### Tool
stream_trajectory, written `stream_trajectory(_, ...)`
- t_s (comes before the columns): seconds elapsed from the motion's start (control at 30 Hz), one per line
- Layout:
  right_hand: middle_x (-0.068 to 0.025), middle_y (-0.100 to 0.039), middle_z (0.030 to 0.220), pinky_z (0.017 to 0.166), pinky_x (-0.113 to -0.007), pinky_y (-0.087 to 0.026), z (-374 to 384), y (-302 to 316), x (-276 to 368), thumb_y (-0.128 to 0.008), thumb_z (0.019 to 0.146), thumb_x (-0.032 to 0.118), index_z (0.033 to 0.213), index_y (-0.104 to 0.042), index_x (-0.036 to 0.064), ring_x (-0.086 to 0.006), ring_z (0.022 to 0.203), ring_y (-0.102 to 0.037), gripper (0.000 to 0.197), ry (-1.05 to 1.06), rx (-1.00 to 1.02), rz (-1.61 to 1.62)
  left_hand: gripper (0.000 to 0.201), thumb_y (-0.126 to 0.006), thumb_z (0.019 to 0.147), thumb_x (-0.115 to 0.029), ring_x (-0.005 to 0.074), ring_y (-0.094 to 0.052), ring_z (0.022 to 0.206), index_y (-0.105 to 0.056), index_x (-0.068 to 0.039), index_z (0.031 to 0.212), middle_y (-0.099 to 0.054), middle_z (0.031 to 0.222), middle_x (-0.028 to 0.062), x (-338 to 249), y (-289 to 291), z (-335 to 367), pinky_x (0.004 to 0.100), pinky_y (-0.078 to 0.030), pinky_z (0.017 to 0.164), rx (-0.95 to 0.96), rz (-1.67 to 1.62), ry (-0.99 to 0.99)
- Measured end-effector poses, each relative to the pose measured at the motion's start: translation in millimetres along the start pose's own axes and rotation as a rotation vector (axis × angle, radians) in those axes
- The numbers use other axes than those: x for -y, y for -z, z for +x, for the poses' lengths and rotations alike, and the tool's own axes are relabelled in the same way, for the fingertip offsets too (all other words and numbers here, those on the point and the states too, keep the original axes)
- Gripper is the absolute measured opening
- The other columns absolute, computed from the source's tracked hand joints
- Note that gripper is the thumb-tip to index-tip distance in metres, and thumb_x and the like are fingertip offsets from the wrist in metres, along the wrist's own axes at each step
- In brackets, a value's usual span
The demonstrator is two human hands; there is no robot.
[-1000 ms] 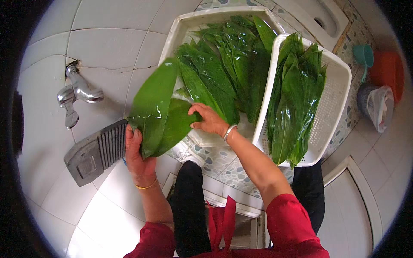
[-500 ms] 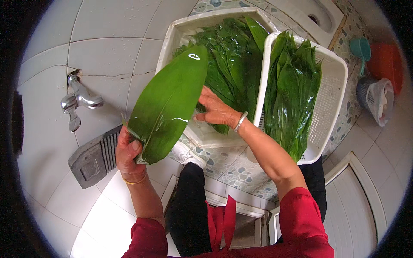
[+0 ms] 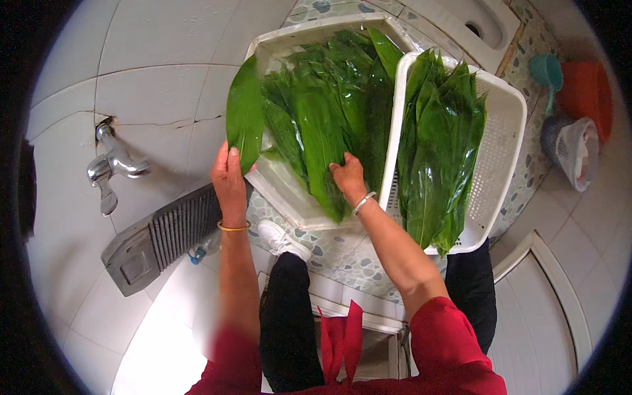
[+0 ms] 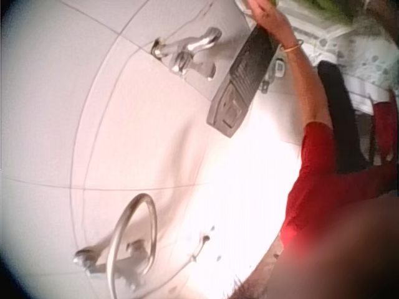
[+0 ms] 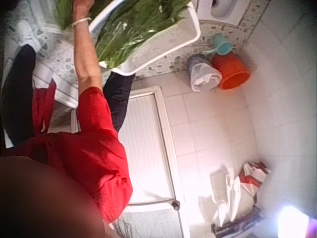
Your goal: Washing large green leaves in a tub of water and transferring them to a basket.
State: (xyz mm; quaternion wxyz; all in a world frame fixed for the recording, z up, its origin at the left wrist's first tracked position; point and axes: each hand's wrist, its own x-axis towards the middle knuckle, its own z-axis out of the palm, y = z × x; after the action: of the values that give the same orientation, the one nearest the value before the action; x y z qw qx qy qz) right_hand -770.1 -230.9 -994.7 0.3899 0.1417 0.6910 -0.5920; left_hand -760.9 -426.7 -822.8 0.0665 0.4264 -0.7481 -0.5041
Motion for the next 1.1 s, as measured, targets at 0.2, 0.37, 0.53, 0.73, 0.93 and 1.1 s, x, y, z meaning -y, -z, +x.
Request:
stream_trajectory(0.2, -0.0109, -0.063, 0.091, 0.075, -0.027, -0.043, 1.0, -5.8, 40.6, -0.059, 0.075, 0.004, 0.100, -0.055, -0.0036, -0.0151, 0.079, -0.056, 0.027, 0.022, 0.129, 0.119, 0.034, -0.047, 0.090, -0.015, 0.0107, -0.054, 0.092, -0.044, -0.002, 0.122, -0.056, 0.107, 0.0046, 16.6, -15.6, -18.0, 0.0263, -0.045, 0.081, 0.037, -0.644, 0.212)
stream_trajectory(0.37, -0.0194, -0.052, 0.108, 0.091, -0.036, -0.036, 6.6, -8.3, 37.6, -0.062, 0.070, 0.006, 0.116, -0.042, -0.0056, -0.0302, 0.104, -0.048, 0.051, 0.295, -0.202, -0.641, 0.049, -0.056, 0.085, -0.018, 0.0166, -0.044, 0.110, -0.035, 0.000, 0.125, -0.045, 0.122, 0.0126, 105.1, -61.9, -59.7, 0.0310, -0.041, 0.087, -0.067, -0.511, 0.371)
stream_trajectory(0.53, -0.0249, -0.042, 0.116, 0.097, -0.042, -0.028, -5.8, -32.0, 7.6, -0.064, 0.068, 0.008, 0.121, -0.033, -0.0078, -0.0386, 0.111, -0.038, 0.063, 0.254, -0.238, -0.561, 0.076, -0.075, 0.068, -0.019, 0.0188, -0.043, 0.109, -0.031, 0.001, 0.127, -0.042, 0.123, 0.0165, 182.6, -84.9, -70.4, 0.0308, -0.039, 0.088, -0.248, 0.008, 0.530)
stream_trajectory(0.73, -0.0298, -0.038, 0.117, 0.095, -0.044, -0.030, 33.4, -62.3, -53.8, -0.066, 0.067, 0.010, 0.119, -0.035, -0.0045, -0.0412, 0.110, -0.038, 0.062, 0.128, -0.376, -0.561, 0.052, -0.074, 0.068, -0.016, 0.0170, -0.054, 0.088, -0.049, 0.005, 0.109, -0.057, 0.103, 0.0092, 239.7, -117.0, -35.1, 0.0294, -0.043, 0.079, 0.090, -0.546, 0.455)
stream_trajectory(0.93, -0.0285, -0.041, 0.115, 0.094, -0.045, -0.031, 62.6, -51.3, -67.4, -0.065, 0.068, 0.012, 0.119, -0.038, -0.0033, -0.0440, 0.109, -0.037, 0.059, -0.158, -0.345, -0.527, 0.040, -0.074, 0.068, -0.017, 0.0169, -0.056, 0.080, -0.057, 0.000, 0.101, -0.062, 0.091, 0.0082, 281.7, -158.6, -31.6, 0.0306, -0.045, 0.072, -0.027, -0.436, 0.624)
stream_trajectory(1.1, -0.0319, -0.047, 0.109, 0.089, -0.047, -0.038, 28.5, -115.4, -33.9, -0.058, 0.068, 0.011, 0.115, -0.043, -0.0044, -0.0459, 0.102, -0.045, 0.052, -0.147, -0.177, -0.601, 0.039, -0.074, 0.066, -0.016, 0.0202, -0.057, 0.080, -0.057, -0.004, 0.100, -0.062, 0.090, 0.0102, 391.6, -59.3, -35.5, 0.0351, -0.045, 0.073, 0.054, -0.189, 0.455)
